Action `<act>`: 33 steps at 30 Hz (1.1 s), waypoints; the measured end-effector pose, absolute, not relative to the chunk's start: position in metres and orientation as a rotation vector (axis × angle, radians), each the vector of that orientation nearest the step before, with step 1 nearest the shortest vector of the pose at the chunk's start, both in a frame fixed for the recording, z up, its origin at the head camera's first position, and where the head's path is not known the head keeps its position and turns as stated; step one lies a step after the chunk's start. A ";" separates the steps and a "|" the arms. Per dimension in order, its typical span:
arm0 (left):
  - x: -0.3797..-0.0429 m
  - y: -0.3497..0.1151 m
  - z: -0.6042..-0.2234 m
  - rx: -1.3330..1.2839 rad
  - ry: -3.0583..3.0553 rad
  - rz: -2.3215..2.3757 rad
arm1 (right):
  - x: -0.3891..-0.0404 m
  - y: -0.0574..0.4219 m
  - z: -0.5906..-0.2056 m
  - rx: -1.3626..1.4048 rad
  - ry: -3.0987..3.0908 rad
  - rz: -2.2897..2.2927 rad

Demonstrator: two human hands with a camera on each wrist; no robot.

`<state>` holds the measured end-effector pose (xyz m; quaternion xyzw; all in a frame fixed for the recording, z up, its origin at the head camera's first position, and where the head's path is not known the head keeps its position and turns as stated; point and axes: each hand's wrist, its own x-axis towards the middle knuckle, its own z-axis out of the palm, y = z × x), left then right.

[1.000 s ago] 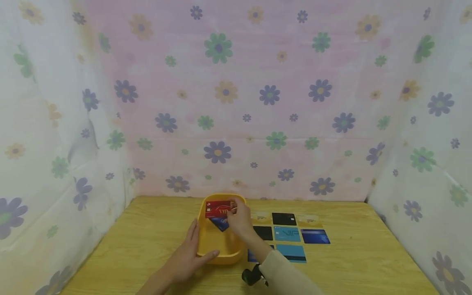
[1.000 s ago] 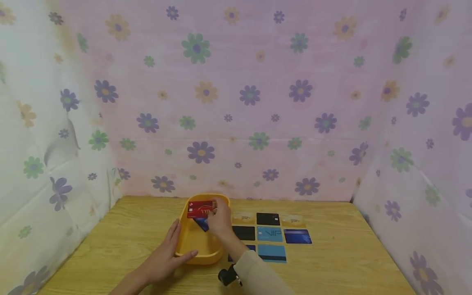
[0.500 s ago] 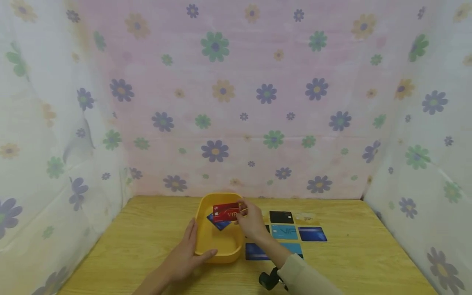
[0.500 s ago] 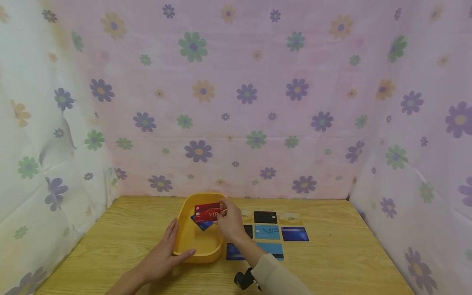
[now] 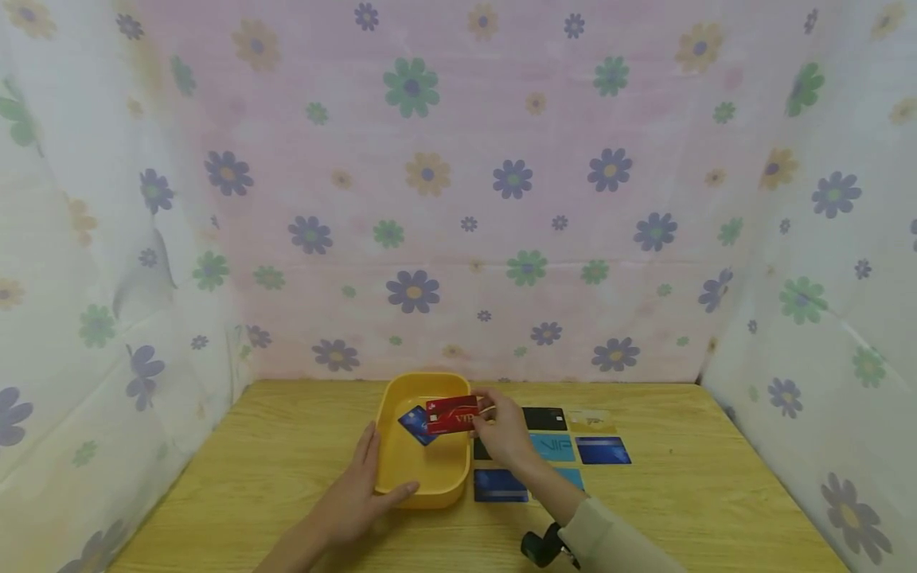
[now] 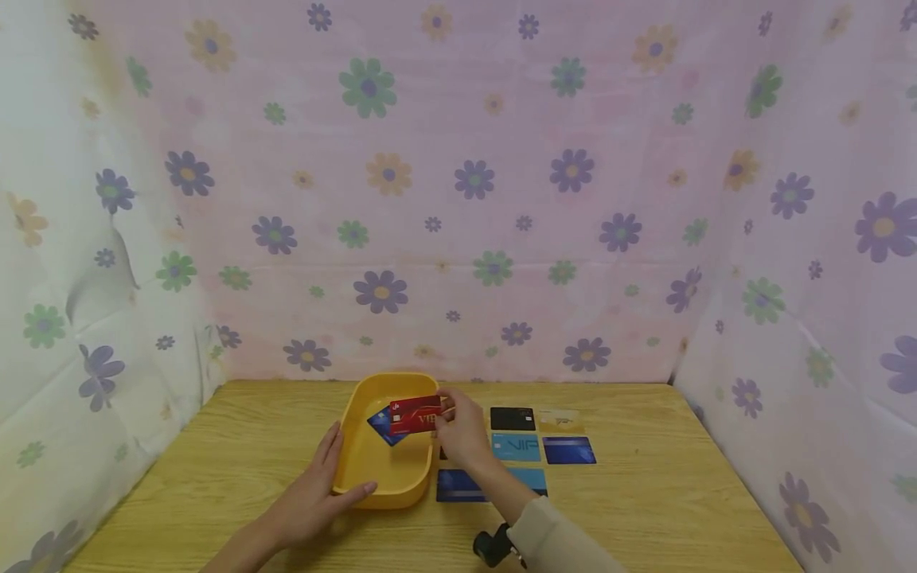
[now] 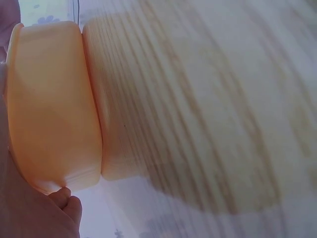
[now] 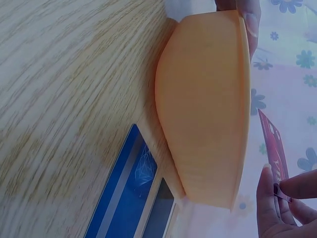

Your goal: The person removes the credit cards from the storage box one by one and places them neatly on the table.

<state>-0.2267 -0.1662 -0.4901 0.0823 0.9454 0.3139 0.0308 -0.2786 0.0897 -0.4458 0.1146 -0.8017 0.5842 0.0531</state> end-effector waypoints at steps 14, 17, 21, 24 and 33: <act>-0.227 -0.167 -0.494 0.286 2.940 0.998 | -0.272 0.113 -0.452 0.388 -2.415 1.744; -0.228 -0.167 -0.495 0.276 2.939 0.988 | -0.271 0.119 -0.456 0.373 -2.419 1.723; -0.228 -0.167 -0.496 0.273 2.930 0.997 | -0.270 0.129 -0.461 0.337 -2.420 1.723; -0.227 -0.168 -0.495 0.271 2.923 1.003 | -0.269 0.136 -0.461 0.316 -2.414 1.743; -0.227 -0.169 -0.496 0.304 2.938 1.000 | -0.259 0.164 -0.457 0.268 -2.395 1.859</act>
